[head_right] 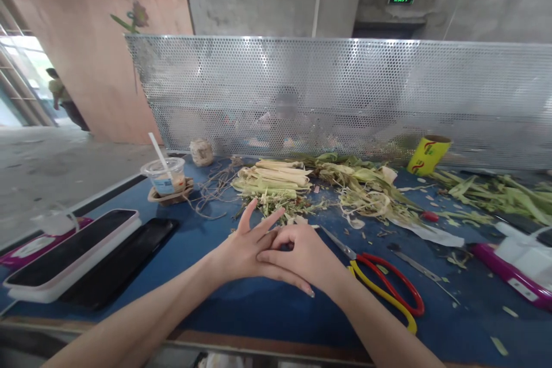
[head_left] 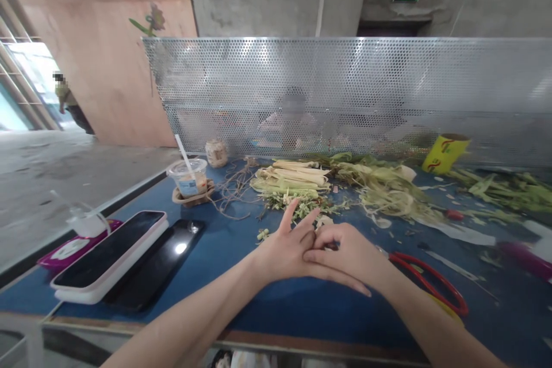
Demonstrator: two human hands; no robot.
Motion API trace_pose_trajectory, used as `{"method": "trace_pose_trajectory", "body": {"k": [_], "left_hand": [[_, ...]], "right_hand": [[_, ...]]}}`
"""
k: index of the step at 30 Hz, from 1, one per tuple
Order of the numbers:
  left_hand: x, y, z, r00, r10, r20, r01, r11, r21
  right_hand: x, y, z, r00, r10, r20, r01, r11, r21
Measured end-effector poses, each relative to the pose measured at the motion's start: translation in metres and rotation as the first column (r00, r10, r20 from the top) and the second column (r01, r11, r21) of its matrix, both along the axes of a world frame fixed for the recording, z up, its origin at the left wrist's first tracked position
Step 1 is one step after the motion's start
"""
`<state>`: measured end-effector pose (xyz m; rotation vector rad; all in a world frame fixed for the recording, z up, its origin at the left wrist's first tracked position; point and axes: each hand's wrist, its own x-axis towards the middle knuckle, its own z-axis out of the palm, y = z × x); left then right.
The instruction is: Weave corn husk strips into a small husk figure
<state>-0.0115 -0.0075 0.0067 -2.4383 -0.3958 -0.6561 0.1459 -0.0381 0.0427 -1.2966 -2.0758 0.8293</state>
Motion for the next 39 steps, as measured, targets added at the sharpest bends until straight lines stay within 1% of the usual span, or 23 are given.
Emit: {"method": "trace_pose_trajectory", "body": {"k": [2,4,6,8,10,12,14,15,17,19,21,23,25,27,29,31,33,35,37,39], "left_hand": [[0.001,0.003,0.000,0.999,-0.006,0.035,0.003,0.995,0.102],[0.001,0.005,-0.001,0.996,-0.038,0.080,0.023,0.984,0.179],[0.001,0.006,-0.002,0.993,-0.068,0.096,0.046,0.976,0.214],[0.001,0.006,-0.001,0.992,-0.083,0.093,0.064,0.979,0.193],[0.001,0.004,-0.001,0.990,-0.094,0.108,0.083,0.991,0.102],[0.001,0.002,-0.002,0.984,-0.094,0.149,0.105,0.992,-0.071],[0.000,0.000,-0.002,0.975,-0.106,0.194,0.153,0.956,-0.249],[-0.001,-0.001,-0.002,0.971,-0.114,0.210,0.177,0.935,-0.309],[-0.004,-0.002,-0.001,0.963,-0.130,0.236,0.209,0.914,-0.348],[-0.006,-0.004,0.003,0.953,-0.124,0.275,0.209,0.930,-0.302],[-0.008,-0.006,0.009,0.933,-0.116,0.341,0.194,0.960,-0.204],[-0.007,-0.009,0.016,0.911,-0.147,0.385,0.189,0.979,-0.075],[-0.005,-0.012,0.022,0.891,-0.192,0.411,0.202,0.979,0.020],[-0.003,-0.015,0.026,0.873,-0.209,0.441,0.205,0.977,0.058],[-0.002,-0.017,0.029,0.854,-0.214,0.475,0.215,0.975,0.054],[-0.004,-0.017,0.029,0.839,-0.219,0.499,0.247,0.969,0.010],[-0.007,-0.016,0.029,0.847,-0.213,0.487,0.269,0.962,-0.047],[-0.010,-0.014,0.030,0.874,-0.189,0.448,0.253,0.963,-0.088],[-0.013,-0.013,0.030,0.889,-0.168,0.425,0.226,0.970,-0.090],[-0.014,-0.012,0.028,0.885,-0.164,0.435,0.222,0.971,-0.086]], "right_hand": [[0.000,0.001,-0.001,1.000,-0.017,-0.002,0.016,0.999,-0.028],[0.002,0.002,-0.002,1.000,0.023,-0.008,-0.023,0.996,-0.082],[0.004,0.002,-0.002,0.998,0.065,-0.028,-0.068,0.987,-0.145],[0.006,0.002,-0.002,0.996,0.084,-0.042,-0.090,0.982,-0.168],[0.005,0.000,-0.003,0.995,0.092,-0.036,-0.097,0.984,-0.149],[0.004,-0.003,-0.003,0.995,0.094,-0.028,-0.097,0.989,-0.114],[0.004,-0.005,-0.004,0.995,0.103,-0.019,-0.104,0.991,-0.089],[0.005,-0.005,-0.004,0.994,0.111,-0.014,-0.112,0.991,-0.077],[0.009,-0.004,-0.003,0.995,0.104,0.004,-0.104,0.994,-0.027],[0.016,0.000,-0.001,0.999,0.047,0.021,-0.048,0.998,0.041],[0.024,0.005,0.002,1.000,-0.027,0.005,0.027,0.997,0.076],[0.029,0.009,0.005,0.997,-0.072,-0.032,0.074,0.993,0.089],[0.029,0.011,0.005,0.994,-0.085,-0.064,0.093,0.988,0.126],[0.025,0.011,0.004,0.994,-0.066,-0.084,0.081,0.980,0.181],[0.021,0.011,0.000,0.994,-0.051,-0.100,0.072,0.973,0.219],[0.017,0.012,-0.004,0.995,-0.060,-0.079,0.079,0.964,0.256],[0.015,0.013,-0.007,0.999,-0.042,-0.019,0.046,0.949,0.313],[0.014,0.014,-0.009,0.999,-0.004,0.048,-0.014,0.927,0.374],[0.014,0.013,-0.009,0.996,0.007,0.084,-0.041,0.911,0.410],[0.013,0.011,-0.010,0.995,-0.005,0.098,-0.039,0.898,0.439]]}}
